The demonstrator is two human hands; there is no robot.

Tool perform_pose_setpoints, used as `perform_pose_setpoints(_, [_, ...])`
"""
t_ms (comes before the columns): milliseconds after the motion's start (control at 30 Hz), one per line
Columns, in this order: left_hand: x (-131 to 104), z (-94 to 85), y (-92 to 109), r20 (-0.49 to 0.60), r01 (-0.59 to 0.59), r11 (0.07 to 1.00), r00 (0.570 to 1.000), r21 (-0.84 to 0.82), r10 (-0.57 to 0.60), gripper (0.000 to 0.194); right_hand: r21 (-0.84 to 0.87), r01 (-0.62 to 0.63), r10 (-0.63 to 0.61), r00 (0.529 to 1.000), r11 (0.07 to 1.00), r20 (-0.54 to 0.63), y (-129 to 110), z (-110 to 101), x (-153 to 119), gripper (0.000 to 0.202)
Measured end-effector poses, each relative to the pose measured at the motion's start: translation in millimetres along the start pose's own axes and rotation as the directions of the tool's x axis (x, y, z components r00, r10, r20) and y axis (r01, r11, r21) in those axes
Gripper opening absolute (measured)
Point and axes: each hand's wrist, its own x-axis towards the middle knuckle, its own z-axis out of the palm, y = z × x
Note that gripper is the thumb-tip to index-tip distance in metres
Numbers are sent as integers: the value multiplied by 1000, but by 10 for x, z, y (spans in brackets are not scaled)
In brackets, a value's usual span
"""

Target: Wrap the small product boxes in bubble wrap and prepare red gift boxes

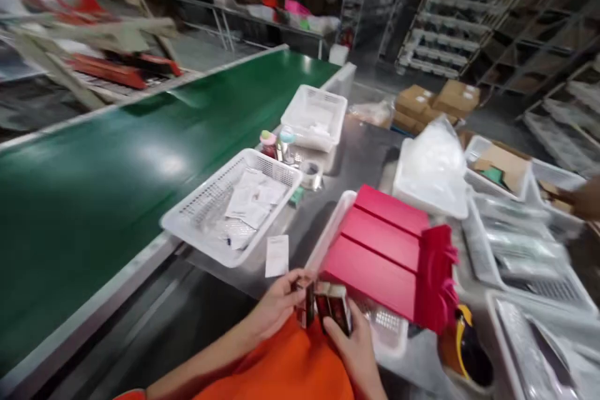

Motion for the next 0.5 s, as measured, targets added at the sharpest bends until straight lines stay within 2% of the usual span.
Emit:
perform_pose_setpoints(67, [-89, 8, 84, -6, 53, 984, 998, -171, -55, 48, 101, -92, 90, 996, 991, 26, 37, 88, -59, 68])
perform_pose_setpoints(133, [-158, 24, 133, -22, 84, 968, 996, -235, -92, 47, 197, -133, 124, 991, 971, 58, 39, 206, -12, 68])
perform_pose_setpoints(233, [-228, 29, 107, -58, 108, 966, 991, -233, -124, 47, 224, -142, 124, 988, 964, 93, 55, 302, 53, 61])
perform_pose_setpoints(367, [-232, 19, 21, -102, 125, 966, 983, -226, -151, 55, 207, -167, 137, 979, 964, 150, 124, 250, 16, 49])
perform_pose_setpoints(500, [-172, 61, 7, -80, 135, 969, 985, -209, -155, 61, 244, -197, 158, 973, 950, 170, 159, 215, -26, 54])
